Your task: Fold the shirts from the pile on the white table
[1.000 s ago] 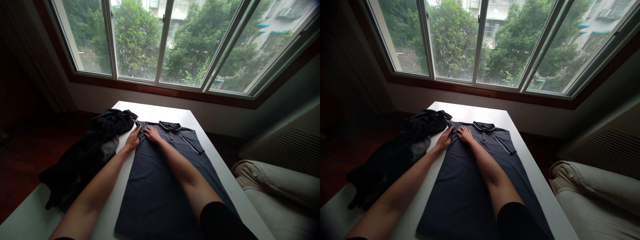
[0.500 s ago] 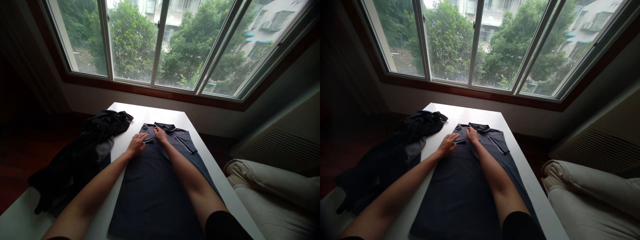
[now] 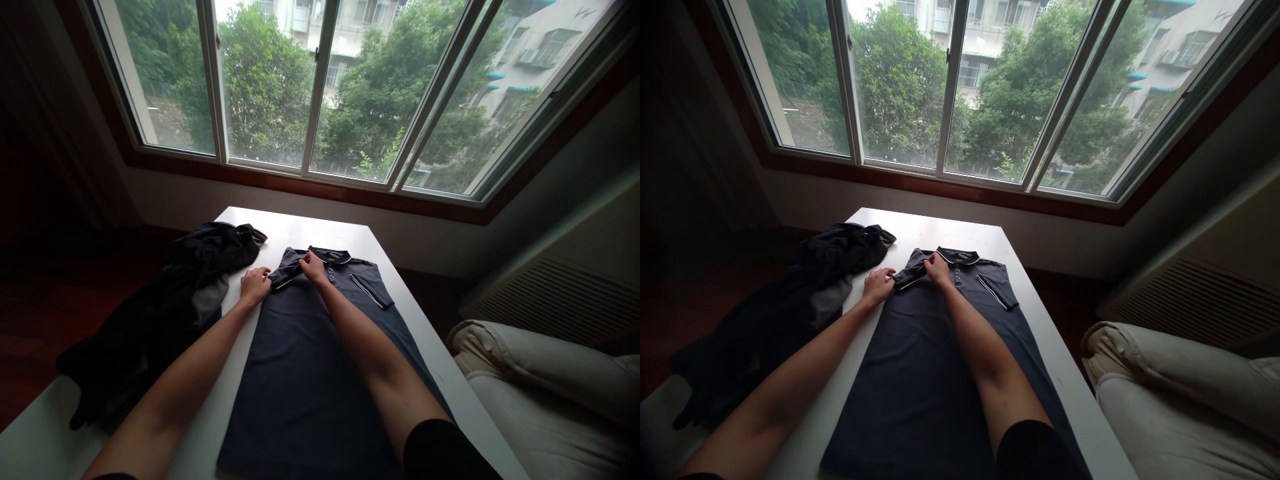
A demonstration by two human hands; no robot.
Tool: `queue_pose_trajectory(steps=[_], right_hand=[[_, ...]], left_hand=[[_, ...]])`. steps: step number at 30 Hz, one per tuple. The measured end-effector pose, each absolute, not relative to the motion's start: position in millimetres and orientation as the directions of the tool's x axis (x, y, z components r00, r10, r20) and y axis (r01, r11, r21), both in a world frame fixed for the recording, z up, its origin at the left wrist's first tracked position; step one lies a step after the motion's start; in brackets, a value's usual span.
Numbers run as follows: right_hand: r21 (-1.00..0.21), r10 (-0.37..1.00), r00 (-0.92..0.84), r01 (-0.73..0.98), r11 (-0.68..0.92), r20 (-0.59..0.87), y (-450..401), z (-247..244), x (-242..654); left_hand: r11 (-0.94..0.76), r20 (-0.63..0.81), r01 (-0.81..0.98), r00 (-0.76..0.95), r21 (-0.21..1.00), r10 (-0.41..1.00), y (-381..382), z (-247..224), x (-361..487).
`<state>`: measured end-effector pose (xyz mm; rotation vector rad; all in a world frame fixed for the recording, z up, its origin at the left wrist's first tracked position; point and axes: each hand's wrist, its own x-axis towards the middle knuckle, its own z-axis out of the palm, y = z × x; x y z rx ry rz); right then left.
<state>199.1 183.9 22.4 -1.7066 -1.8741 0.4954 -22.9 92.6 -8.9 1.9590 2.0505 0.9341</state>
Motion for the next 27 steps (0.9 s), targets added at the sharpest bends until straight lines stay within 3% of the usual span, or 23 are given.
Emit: queue_pose_trajectory(steps=[2,5,12,20,27], right_hand=[[-0.665,0.987,-0.005,0.738,0.112,0.161,192.7,26.8,199.7],[-0.659,0.994,0.008,0.749,0.066,0.109,199.0,28.0,202.1],[-0.435,0.999,-0.044,0.899,0.053,0.029,183.4,14.8,210.2],[-0.249,0.958,-0.18,0.94,0.234,0.223,178.4,20.6,189.1],[-0.251,0.918,-0.38,0.884,0.395,0.11,186.5,14.7,161.0]], left_hand=[[-0.078,0.308,0.845,-0.106,0.528,0.945,90.7,-7.4,-18.5],[-0.124,0.314,0.856,-0.048,0.503,0.948,86.5,-4.8,-13.8],[-0.121,0.323,0.889,-0.032,0.442,0.946,80.0,-2.3,-13.8],[-0.108,0.32,0.903,-0.034,0.415,0.947,80.5,-0.3,-12.1],[-0.125,0.367,0.912,-0.03,0.391,0.93,79.9,1.3,-13.3]])
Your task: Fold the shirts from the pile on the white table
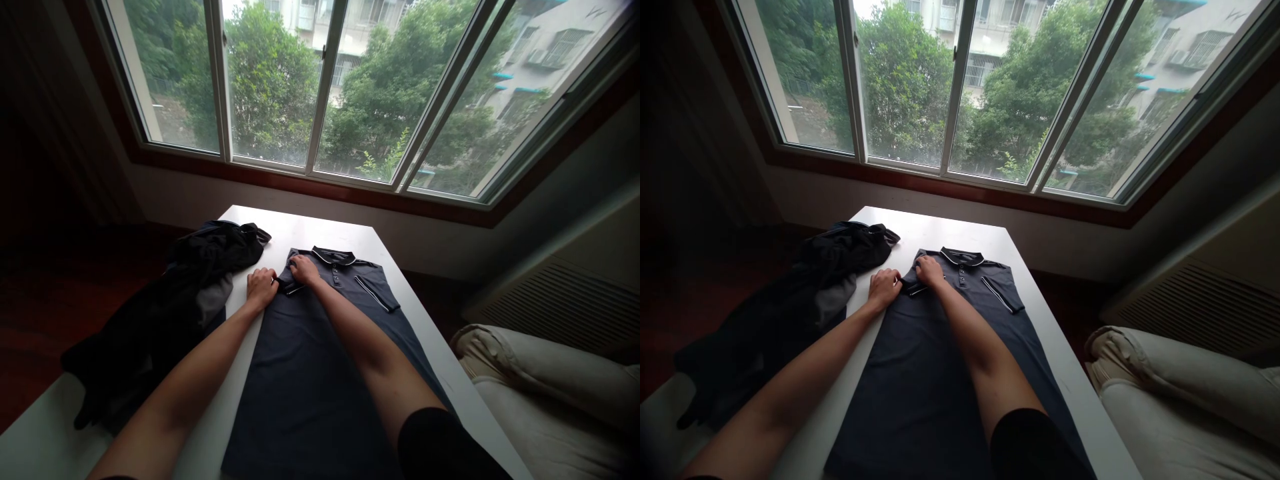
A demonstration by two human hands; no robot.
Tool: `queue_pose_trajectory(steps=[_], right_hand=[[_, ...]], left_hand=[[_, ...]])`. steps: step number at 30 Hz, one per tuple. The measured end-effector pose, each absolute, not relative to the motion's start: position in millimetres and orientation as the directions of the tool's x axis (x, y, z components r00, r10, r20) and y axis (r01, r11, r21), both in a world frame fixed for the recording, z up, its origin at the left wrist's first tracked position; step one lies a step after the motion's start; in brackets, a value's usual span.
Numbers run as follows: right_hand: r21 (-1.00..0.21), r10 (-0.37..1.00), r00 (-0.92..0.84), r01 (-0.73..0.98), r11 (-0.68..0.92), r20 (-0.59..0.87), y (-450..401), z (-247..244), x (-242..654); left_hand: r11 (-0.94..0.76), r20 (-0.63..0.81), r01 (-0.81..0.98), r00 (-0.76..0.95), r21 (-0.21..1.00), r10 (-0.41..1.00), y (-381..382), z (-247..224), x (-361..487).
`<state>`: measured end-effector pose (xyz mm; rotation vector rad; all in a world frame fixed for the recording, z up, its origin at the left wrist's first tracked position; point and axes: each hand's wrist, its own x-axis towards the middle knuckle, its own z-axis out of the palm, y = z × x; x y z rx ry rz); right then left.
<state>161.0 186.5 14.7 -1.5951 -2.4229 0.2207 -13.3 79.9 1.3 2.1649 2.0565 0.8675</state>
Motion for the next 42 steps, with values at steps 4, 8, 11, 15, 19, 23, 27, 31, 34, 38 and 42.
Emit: queue_pose_trajectory(steps=[4,8,11,15,19,23,27,31,34,38,42], right_hand=[[-0.222,0.899,-0.432,0.872,0.436,0.068,196.2,8.0,144.6],[-0.234,0.894,-0.447,0.865,0.443,0.04,207.8,1.9,137.4],[-0.24,0.895,-0.445,0.869,0.433,0.002,215.6,-0.5,139.4],[-0.235,0.905,-0.423,0.884,0.403,-0.039,219.8,-0.1,142.4],[-0.21,0.883,-0.469,0.861,0.462,0.018,212.1,-0.7,140.5],[-0.223,0.853,-0.507,0.823,0.522,0.124,198.9,-2.0,146.4],[-0.256,0.849,-0.493,0.81,0.527,0.19,189.9,-0.3,179.8],[-0.258,0.898,-0.37,0.867,0.426,0.239,186.5,3.5,239.8],[-0.243,0.937,-0.227,0.925,0.292,0.264,183.2,4.2,291.3],[-0.196,0.975,-0.023,0.978,0.069,0.223,172.7,-2.7,355.6],[-0.167,0.982,0.148,0.978,-0.127,0.115,158.9,-18.9,398.5]], left_hand=[[-0.035,0.351,0.914,-0.12,0.403,0.928,79.9,1.2,-16.2],[0.041,0.314,0.911,-0.184,0.411,0.932,81.0,-0.5,-18.2],[0.066,0.301,0.921,-0.192,0.384,0.934,81.2,-1.5,-17.7],[0.08,0.289,0.939,-0.183,0.335,0.94,80.6,-0.8,-16.3],[0.069,0.292,0.94,-0.173,0.334,0.941,81.3,0.4,-18.4],[-0.058,0.36,0.92,-0.094,0.388,0.928,82.8,3.2,-18.5],[-0.334,0.465,0.867,0.139,0.37,0.874,80.9,6.4,-7.5],[-0.533,0.464,0.8,0.374,0.276,0.803,76.1,3.5,9.4],[-0.602,0.425,0.762,0.476,0.238,0.77,73.6,-2.9,17.7],[-0.486,0.269,0.836,0.421,0.255,0.866,74.9,-14.7,20.3],[-0.339,0.117,0.908,0.32,0.244,0.94,78.0,-22.9,19.9]])
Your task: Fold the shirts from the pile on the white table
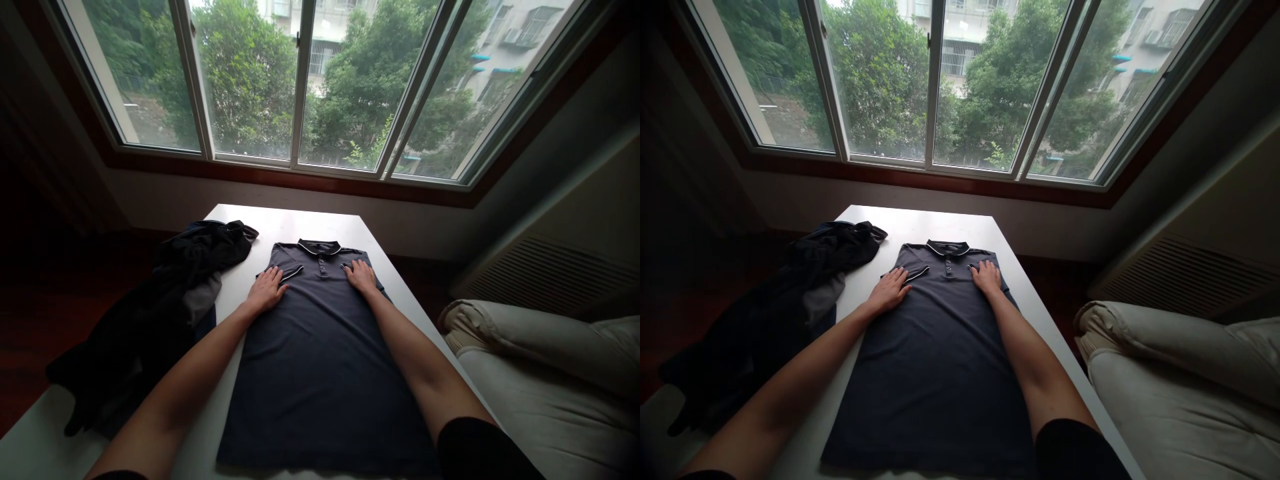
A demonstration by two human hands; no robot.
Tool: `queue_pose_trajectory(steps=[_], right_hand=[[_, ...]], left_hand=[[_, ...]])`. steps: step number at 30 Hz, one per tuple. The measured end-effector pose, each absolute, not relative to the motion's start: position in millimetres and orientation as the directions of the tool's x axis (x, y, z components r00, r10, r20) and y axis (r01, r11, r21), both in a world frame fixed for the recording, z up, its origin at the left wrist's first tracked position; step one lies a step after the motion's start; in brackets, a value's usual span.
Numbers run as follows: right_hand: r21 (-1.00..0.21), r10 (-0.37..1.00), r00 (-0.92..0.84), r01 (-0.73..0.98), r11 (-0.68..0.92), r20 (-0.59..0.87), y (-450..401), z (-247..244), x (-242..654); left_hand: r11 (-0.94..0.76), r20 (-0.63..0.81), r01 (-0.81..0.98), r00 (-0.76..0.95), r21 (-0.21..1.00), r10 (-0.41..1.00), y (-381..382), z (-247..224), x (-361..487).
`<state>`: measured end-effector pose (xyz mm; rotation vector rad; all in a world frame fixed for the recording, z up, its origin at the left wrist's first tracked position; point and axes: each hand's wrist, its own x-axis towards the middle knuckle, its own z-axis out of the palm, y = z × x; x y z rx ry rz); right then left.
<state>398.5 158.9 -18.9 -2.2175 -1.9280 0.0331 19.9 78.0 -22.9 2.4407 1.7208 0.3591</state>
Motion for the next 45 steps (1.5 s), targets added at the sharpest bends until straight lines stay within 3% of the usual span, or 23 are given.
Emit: queue_pose_trajectory(steps=[11,26,45], right_hand=[[-0.199,0.995,0.091,0.975,-0.097,-0.035,156.2,-15.3,414.1],[-0.109,0.989,-0.145,0.984,0.143,-0.005,67.7,-25.1,492.3],[-0.124,0.996,-0.093,0.988,0.091,-0.01,72.3,-24.3,475.4]], left_hand=[[-0.403,0.076,0.889,0.396,0.215,0.915,75.2,-20.5,17.1],[-0.408,0.086,0.883,0.399,0.234,0.913,75.8,-24.4,16.3],[-0.419,0.027,0.893,0.421,0.165,0.907,110.1,-14.3,2.9]])
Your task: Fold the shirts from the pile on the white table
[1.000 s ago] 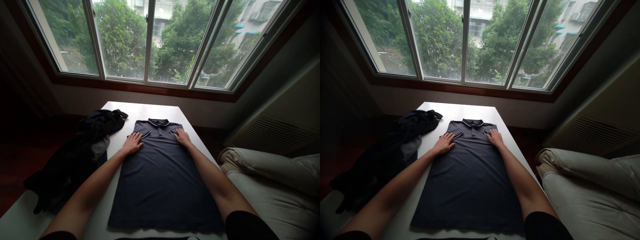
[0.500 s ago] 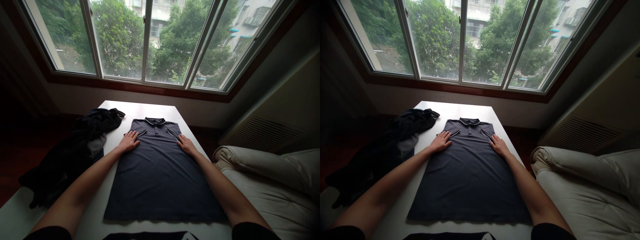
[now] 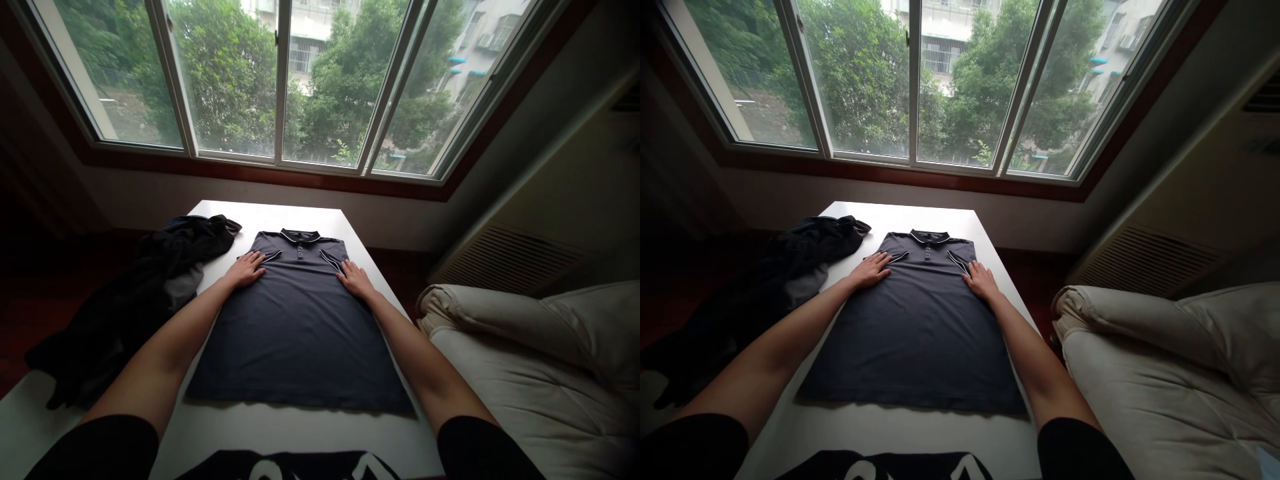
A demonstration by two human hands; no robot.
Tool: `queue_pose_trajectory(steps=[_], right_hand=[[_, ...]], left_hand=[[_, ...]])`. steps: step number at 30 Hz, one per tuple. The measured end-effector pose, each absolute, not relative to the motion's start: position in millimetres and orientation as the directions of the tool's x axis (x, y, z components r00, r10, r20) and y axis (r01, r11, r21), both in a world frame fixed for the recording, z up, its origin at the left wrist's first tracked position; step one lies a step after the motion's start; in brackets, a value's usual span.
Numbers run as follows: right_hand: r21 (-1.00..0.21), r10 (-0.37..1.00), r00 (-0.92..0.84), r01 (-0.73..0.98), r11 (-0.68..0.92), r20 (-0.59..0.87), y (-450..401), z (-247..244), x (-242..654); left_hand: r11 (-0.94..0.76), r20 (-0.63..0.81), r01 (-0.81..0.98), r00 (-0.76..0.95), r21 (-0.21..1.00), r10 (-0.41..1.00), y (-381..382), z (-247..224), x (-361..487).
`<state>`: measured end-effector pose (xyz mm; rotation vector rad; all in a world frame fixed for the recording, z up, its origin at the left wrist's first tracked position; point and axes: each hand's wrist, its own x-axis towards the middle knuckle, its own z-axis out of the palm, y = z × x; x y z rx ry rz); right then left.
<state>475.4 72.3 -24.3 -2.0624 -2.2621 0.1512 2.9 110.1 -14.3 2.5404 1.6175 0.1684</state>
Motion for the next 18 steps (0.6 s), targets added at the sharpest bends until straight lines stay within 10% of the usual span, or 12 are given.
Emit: queue_pose_trajectory(steps=[18], right_hand=[[-0.103,0.992,-0.095,0.989,0.104,0.089,65.2,-18.6,460.3]], left_hand=[[-0.421,0.096,0.888,0.41,0.183,0.907,74.3,-11.5,38.6]])
